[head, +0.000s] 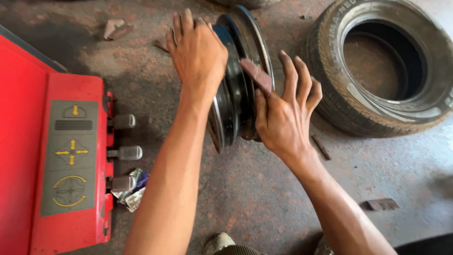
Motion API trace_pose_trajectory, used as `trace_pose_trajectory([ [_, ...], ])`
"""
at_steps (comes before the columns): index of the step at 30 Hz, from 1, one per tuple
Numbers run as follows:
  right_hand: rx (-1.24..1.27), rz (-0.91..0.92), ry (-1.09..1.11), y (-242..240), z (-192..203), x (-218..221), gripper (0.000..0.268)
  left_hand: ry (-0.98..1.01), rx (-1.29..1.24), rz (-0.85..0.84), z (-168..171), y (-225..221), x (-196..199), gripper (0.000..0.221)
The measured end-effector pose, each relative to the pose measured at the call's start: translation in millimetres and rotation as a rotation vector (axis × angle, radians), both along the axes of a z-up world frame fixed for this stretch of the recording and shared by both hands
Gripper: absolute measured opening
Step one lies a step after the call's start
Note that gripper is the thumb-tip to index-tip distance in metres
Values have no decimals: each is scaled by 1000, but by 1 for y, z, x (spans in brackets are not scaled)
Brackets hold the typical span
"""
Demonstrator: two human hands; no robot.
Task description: The person sands the inner surfaces of a metal wheel rim using a piece of sandpaper and then wipes the sanded areas.
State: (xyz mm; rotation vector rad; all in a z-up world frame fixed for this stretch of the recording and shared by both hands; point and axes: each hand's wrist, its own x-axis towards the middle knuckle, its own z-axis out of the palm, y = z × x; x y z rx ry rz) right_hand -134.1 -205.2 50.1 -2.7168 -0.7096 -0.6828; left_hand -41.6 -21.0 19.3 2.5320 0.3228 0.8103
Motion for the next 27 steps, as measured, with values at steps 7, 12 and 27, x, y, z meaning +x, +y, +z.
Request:
trace_pose_trajectory([
  [7,-50,-7,-32,19,5,50,34,27,-65,-109,-1,15,16,35],
  [12,5,23,-25,-2,-1,8,50,17,-107,-113,-3,15,20,33],
  [27,74,13,-49,7,-32,40,44,33,-245,-111,0,17,28,26],
])
